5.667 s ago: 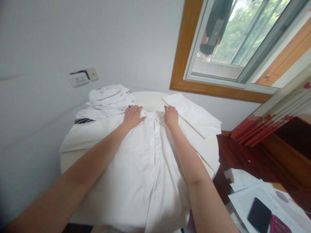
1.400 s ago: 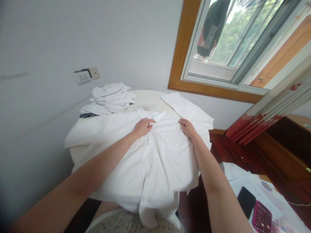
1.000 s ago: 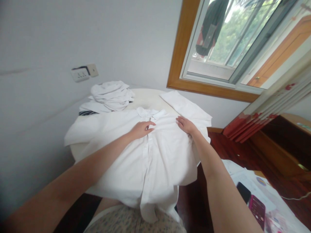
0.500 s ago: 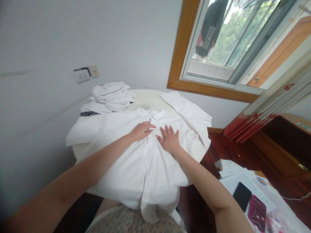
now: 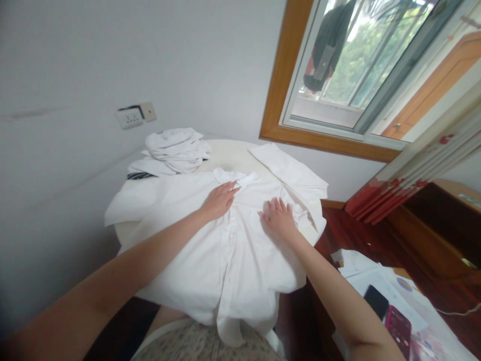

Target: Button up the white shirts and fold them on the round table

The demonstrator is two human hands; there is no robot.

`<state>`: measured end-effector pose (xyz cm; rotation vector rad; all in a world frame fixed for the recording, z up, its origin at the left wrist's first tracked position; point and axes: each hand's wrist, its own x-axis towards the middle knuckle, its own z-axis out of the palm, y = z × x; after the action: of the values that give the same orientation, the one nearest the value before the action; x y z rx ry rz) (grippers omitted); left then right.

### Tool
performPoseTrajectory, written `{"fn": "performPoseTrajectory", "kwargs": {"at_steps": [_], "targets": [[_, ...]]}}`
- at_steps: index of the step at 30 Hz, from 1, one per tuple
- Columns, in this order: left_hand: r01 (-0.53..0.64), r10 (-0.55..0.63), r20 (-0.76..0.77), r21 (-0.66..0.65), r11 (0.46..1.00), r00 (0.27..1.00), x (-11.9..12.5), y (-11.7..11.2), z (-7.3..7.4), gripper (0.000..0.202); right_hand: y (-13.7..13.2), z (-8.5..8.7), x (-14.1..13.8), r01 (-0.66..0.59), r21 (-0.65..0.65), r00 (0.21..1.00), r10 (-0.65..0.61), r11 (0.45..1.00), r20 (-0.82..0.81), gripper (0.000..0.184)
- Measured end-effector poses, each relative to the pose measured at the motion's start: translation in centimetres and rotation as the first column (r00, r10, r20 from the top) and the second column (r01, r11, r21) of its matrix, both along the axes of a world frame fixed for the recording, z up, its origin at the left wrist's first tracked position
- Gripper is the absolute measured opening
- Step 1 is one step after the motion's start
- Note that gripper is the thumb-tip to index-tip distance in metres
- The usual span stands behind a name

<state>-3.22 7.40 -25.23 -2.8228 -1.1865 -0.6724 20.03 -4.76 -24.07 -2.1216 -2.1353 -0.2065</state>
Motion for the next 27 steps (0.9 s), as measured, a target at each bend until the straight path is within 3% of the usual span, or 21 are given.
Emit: {"fn": "performPoseTrajectory", "kwargs": {"at_steps": [4,7,11,19,23,27], "targets": [[0.075,-0.083,-0.090,-0.090,0.993,0.992,0.2,0.3,-0.4,0.046,4.5,1.3,-3.7,-0.166,-0.047,0.986,0.166,0.985,-0.009,0.055],[0.047,-0.058,-0.112,-0.100,0.994,0.992,0.2,0.4,-0.4,0.049,7.5,0.7,-5.0,-0.151,-0.132,0.987,0.142,0.980,-0.074,0.058],[0.004,-0.020,-0.136,-0.117,0.993,0.990,0.1,0.3,-0.1,0.050,9.9,-0.7,-3.8,-0.101,-0.129,0.992,0.090,0.987,-0.089,0.059],[-0.034,0.027,-0.072,-0.096,0.995,0.997,0.0,0.1,0.7,0.050,12.0,-1.1,-0.2,0.078,-0.110,0.986,-0.093,0.991,-0.135,0.063],[-0.017,0.017,-0.001,-0.027,0.999,1.000,-0.2,0.6,1.1,0.043,12.0,-1.0,-0.2,0.093,-0.036,0.984,-0.097,0.995,-0.150,0.055],[0.040,-0.051,-0.090,-0.120,0.992,0.995,-0.1,1.3,0.8,0.045,11.6,-0.1,-0.3,0.093,0.023,0.987,-0.090,0.995,-0.135,0.043]]}}
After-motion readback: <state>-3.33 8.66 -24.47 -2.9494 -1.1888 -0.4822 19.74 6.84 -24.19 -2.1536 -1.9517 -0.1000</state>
